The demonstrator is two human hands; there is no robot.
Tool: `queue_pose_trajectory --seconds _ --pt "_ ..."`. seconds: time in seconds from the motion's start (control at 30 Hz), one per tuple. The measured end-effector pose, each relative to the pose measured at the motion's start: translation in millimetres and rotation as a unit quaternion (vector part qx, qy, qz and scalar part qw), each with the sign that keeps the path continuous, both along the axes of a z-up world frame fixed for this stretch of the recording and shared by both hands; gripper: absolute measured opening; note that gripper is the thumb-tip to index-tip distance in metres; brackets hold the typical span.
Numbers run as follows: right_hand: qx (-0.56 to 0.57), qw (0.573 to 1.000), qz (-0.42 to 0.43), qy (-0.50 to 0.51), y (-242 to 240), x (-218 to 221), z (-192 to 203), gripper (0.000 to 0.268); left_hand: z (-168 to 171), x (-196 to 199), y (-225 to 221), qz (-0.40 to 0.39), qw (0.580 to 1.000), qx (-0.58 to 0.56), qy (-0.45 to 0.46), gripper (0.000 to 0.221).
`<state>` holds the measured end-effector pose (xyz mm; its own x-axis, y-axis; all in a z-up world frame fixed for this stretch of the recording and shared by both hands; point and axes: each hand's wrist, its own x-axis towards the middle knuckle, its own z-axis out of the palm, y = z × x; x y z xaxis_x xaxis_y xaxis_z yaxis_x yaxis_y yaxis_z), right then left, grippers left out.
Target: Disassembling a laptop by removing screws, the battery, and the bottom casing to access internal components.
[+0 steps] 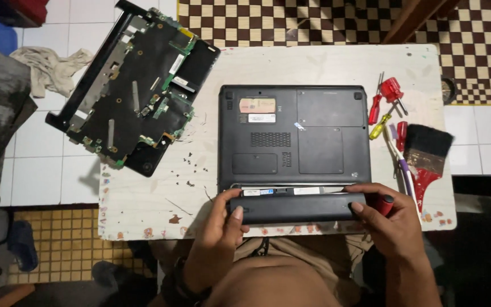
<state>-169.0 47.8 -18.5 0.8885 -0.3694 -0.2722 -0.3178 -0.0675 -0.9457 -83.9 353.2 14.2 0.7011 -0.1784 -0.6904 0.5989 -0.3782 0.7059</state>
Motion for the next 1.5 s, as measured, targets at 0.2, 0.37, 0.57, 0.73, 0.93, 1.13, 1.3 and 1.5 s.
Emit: queue_pose_trajectory --seconds 0.2,0.37,0.57,0.73,0.93,1.13,1.3,1.5 --pt "-0.101 0.994 0.038 0.024 5 1 4 0.037 -12 -6 7 -0.019 0.999 -0.037 -0.022 0.048" --pt "-0.135 0.989 0.039 0.039 19 0 23 0.046 -18 -8 7 -0.055 0.991 0.002 -0.123 0.051" --pt "-0.211 0.969 0.124 0.043 12 -1 42 0.061 -50 -18 10 -0.151 0.870 0.092 -0.460 0.072" --pt "-0.286 0.943 0.169 0.023 3 -4 28 0.070 -46 -18 6 -0.171 0.871 0.089 -0.452 0.065" --pt "-0.318 0.916 0.244 -0.009 -6 -5 25 0.062 -52 -12 9 -0.169 0.823 0.130 -0.526 0.073" --pt "-0.387 0.869 0.305 -0.046 -28 -9 0 0.065 -35 5 23 -0.158 0.776 0.221 -0.569 0.089" --pt "-0.376 0.878 0.290 -0.064 -21 -4 1 0.060 -41 15 29 -0.202 0.781 0.143 -0.573 0.072" --pt "-0.360 0.884 0.283 -0.094 -12 1 6 0.060 -47 20 33 -0.210 0.771 0.137 -0.585 0.068"
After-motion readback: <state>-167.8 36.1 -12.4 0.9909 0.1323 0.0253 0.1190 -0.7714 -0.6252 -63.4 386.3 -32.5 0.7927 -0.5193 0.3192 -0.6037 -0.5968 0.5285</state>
